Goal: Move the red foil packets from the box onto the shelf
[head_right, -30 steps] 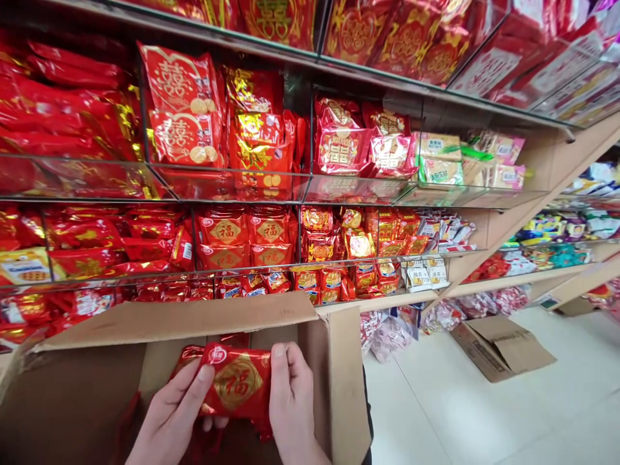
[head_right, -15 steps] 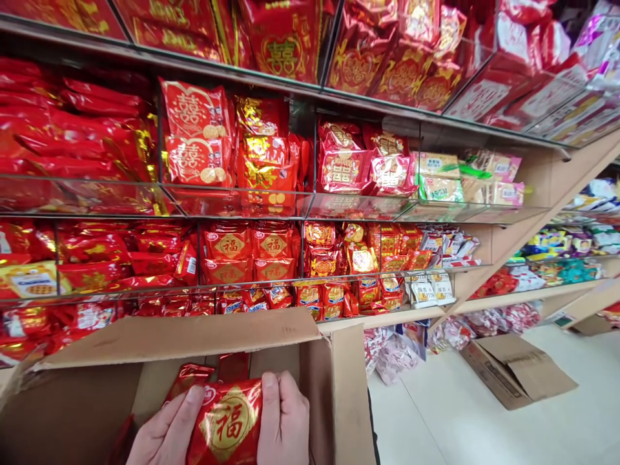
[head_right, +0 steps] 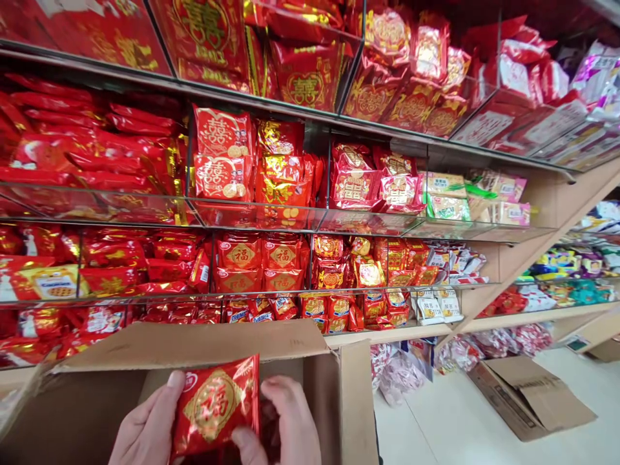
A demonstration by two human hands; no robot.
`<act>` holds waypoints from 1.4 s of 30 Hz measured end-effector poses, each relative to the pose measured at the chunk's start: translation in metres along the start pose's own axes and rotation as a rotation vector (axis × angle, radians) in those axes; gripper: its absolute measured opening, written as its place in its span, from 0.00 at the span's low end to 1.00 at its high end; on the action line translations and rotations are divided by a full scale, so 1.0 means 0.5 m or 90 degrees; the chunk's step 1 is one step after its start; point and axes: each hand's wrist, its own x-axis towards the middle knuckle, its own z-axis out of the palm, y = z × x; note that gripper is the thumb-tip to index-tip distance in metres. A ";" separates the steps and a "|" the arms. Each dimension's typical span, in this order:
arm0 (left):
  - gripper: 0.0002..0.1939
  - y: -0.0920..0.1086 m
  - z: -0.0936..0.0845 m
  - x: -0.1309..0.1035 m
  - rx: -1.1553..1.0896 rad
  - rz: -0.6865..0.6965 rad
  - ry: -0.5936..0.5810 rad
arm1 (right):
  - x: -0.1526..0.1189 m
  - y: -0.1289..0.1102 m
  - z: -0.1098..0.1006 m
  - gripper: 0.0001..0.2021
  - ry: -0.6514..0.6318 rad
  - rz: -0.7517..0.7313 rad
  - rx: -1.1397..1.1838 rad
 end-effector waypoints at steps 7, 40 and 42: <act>0.20 -0.005 -0.002 0.017 0.001 -0.005 -0.006 | -0.003 0.021 0.008 0.13 -0.086 0.004 0.044; 0.21 0.005 0.011 0.027 0.003 -0.015 -0.045 | 0.051 -0.026 -0.019 0.06 -0.072 -0.480 -0.306; 0.22 0.014 0.009 0.026 -0.006 -0.020 -0.047 | 0.067 -0.042 -0.020 0.09 -0.101 -0.559 -0.347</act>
